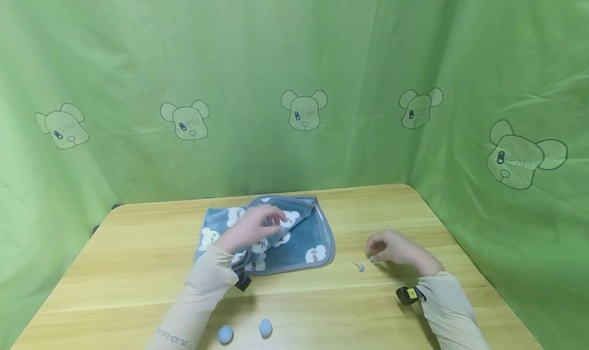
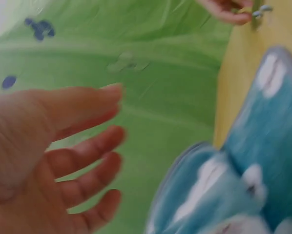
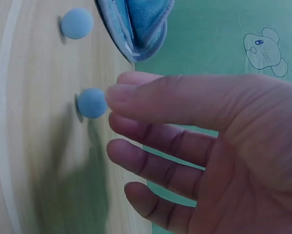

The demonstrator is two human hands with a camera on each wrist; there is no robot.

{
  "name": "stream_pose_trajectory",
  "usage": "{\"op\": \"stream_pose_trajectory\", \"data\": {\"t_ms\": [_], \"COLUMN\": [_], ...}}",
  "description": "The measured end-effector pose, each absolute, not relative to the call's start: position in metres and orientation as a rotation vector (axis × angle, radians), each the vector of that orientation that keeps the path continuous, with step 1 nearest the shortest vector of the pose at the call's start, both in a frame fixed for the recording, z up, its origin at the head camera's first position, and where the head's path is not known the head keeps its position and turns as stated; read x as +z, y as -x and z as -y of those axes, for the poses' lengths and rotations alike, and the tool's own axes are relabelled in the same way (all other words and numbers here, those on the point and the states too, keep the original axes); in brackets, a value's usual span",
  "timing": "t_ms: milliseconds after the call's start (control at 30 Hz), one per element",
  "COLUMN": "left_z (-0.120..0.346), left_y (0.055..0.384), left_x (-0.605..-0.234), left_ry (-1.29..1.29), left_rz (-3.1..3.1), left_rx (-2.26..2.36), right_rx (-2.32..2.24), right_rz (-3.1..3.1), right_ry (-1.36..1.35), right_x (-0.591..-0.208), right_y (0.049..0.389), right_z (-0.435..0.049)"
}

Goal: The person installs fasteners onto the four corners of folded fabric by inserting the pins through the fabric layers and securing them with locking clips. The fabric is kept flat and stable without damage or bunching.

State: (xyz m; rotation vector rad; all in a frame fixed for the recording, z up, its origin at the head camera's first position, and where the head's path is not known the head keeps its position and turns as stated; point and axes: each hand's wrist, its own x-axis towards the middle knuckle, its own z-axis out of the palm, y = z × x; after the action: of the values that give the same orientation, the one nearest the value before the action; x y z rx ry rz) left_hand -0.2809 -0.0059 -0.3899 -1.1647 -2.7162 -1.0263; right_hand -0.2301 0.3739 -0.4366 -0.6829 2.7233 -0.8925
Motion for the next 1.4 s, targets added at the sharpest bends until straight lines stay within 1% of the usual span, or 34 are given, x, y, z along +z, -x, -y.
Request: {"op": "stream_pose_trajectory", "data": {"t_ms": [133,200,300,567,700,1033,1167,1400], "left_z": [-0.013,-0.021,-0.03,-0.038,-0.04,-0.041,-0.04,-0.04], "left_y": [0.274,0.271,0.268,0.266,0.265,0.266,0.265,0.266], "left_x": [-0.405,-0.414,-0.426,-0.448,-0.451,-0.451,-0.448,-0.445], "left_ry": [1.38,1.45,1.487,1.395,1.371,1.412,1.392,1.25], "left_rz": [2.853,2.921,3.01,3.112,3.115,3.066,3.072,3.067], "left_rx": [-0.852,-0.779,-0.684,-0.642,-0.628,-0.438,-0.496,-0.712], "right_rx": [-0.926,-0.934,-0.928,-0.918,-0.906,-0.867,-0.859,-0.869], "right_rz": [-2.68,-2.667,-2.658,-2.649,-2.648,-2.678,-2.694,-2.782], "right_ry": [0.666,0.66,0.659,0.639,0.631,0.606,0.594,0.65], "right_x": [-0.439,-0.44,-0.44,-0.442,-0.442,-0.445,-0.445,-0.435], "right_y": [0.231,0.231,0.23,0.229,0.228,0.23,0.23,0.229], "right_z": [-0.373,-0.373,-0.372,-0.369,-0.368,-0.366,-0.365,-0.358]}}
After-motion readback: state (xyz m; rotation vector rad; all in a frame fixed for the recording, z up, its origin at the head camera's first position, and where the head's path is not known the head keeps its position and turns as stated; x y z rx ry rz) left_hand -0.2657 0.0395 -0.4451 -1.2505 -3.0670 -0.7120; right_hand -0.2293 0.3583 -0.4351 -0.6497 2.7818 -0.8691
